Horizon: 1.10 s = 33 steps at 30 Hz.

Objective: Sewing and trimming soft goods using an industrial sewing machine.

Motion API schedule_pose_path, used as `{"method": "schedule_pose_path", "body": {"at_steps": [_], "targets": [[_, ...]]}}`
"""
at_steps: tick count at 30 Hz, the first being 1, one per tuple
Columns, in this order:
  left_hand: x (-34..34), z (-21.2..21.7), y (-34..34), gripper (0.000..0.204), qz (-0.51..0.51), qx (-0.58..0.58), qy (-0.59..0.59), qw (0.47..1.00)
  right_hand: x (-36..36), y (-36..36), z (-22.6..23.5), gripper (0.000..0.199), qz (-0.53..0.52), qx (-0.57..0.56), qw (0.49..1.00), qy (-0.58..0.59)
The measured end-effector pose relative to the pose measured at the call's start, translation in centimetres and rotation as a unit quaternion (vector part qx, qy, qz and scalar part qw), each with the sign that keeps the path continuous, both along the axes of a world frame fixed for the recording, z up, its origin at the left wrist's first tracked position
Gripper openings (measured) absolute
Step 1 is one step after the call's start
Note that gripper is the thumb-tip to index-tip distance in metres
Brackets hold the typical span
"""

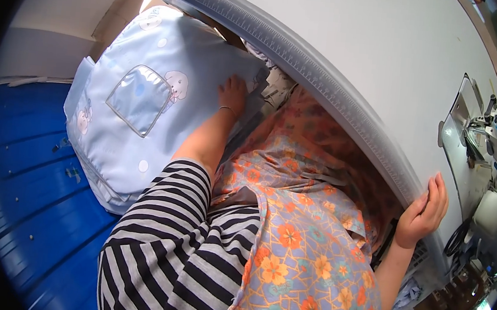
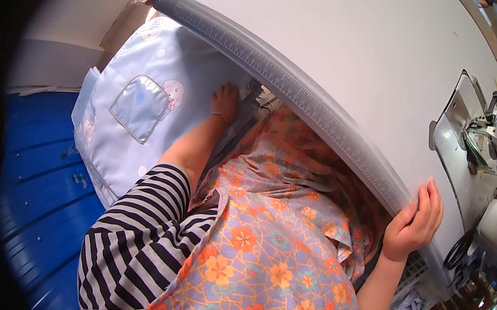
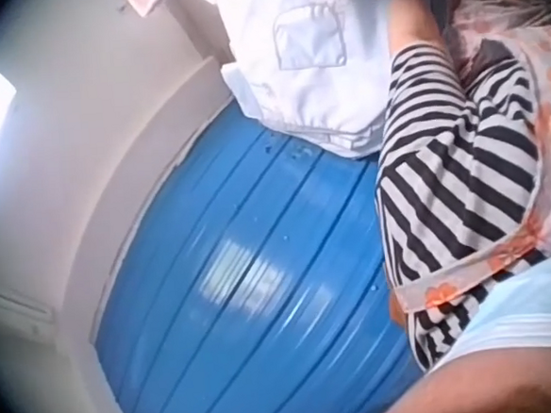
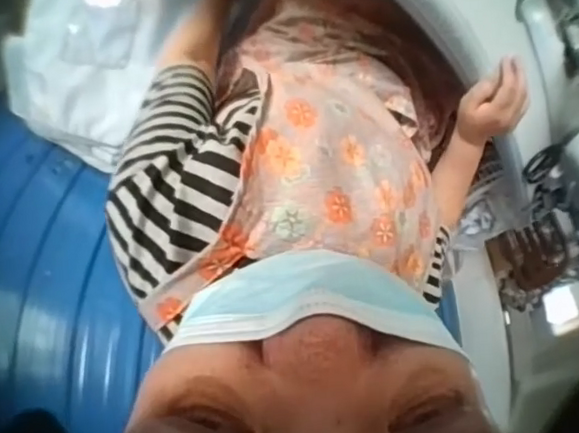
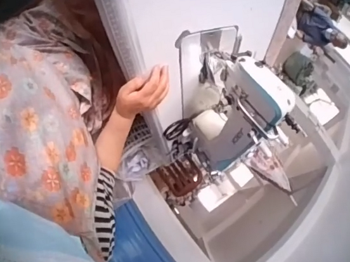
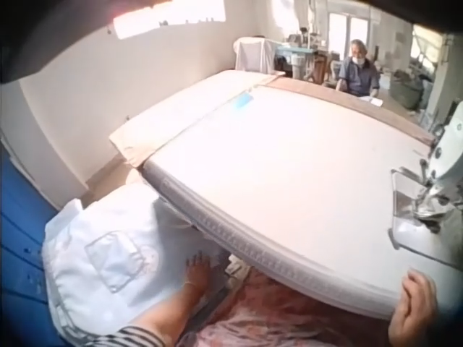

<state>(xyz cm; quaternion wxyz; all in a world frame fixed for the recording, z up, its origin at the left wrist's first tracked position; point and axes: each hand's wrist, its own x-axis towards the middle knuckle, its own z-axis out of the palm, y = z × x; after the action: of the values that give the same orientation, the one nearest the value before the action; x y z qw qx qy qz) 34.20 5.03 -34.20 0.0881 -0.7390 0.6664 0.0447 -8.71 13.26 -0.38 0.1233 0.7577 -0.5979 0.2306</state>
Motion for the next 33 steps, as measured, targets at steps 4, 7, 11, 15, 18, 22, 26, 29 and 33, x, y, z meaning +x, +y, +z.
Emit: {"method": "schedule_pose_path", "body": {"at_steps": [4,7,11,15,18,22,26,29,33], "targets": [[-0.1,-0.8,0.3,0.036,0.011,-0.011,-0.01,1.0,0.1,0.2,0.2,0.031,-0.009,0.018,1.0,0.014],[1.3,-0.7,-0.4,0.03,0.023,-0.013,0.034,0.999,0.1,0.3,0.3,0.031,-0.01,0.024,1.0,0.007],[5.3,0.2,-0.3,0.025,0.145,-0.013,0.193,0.97,0.0,0.4,0.4,0.031,-0.002,0.018,1.0,0.007],[10.0,3.4,2.2,0.03,0.343,-0.166,0.237,0.894,-0.5,0.3,-0.1,0.03,0.0,0.003,1.0,0.0],[14.9,10.4,4.9,0.039,0.476,-0.319,0.398,0.716,-1.0,0.2,-0.4,0.029,0.0,-0.005,1.0,-0.014],[21.4,26.5,5.8,0.029,0.367,-0.452,-0.022,0.812,-1.7,0.1,-0.8,0.027,0.006,-0.021,1.0,-0.02],[17.4,41.3,0.5,0.033,0.151,-0.694,0.139,0.691,-1.4,0.3,-1.0,0.027,0.011,-0.004,0.997,-0.077],[5.6,46.6,-7.3,0.036,-0.027,-0.661,0.402,0.633,1.2,0.4,-1.5,0.035,0.12,0.072,0.957,-0.254],[-15.9,46.1,-17.0,0.042,-0.178,-0.453,0.59,0.644,7.8,-0.2,-3.9,0.058,0.215,0.334,0.761,-0.514]]}}
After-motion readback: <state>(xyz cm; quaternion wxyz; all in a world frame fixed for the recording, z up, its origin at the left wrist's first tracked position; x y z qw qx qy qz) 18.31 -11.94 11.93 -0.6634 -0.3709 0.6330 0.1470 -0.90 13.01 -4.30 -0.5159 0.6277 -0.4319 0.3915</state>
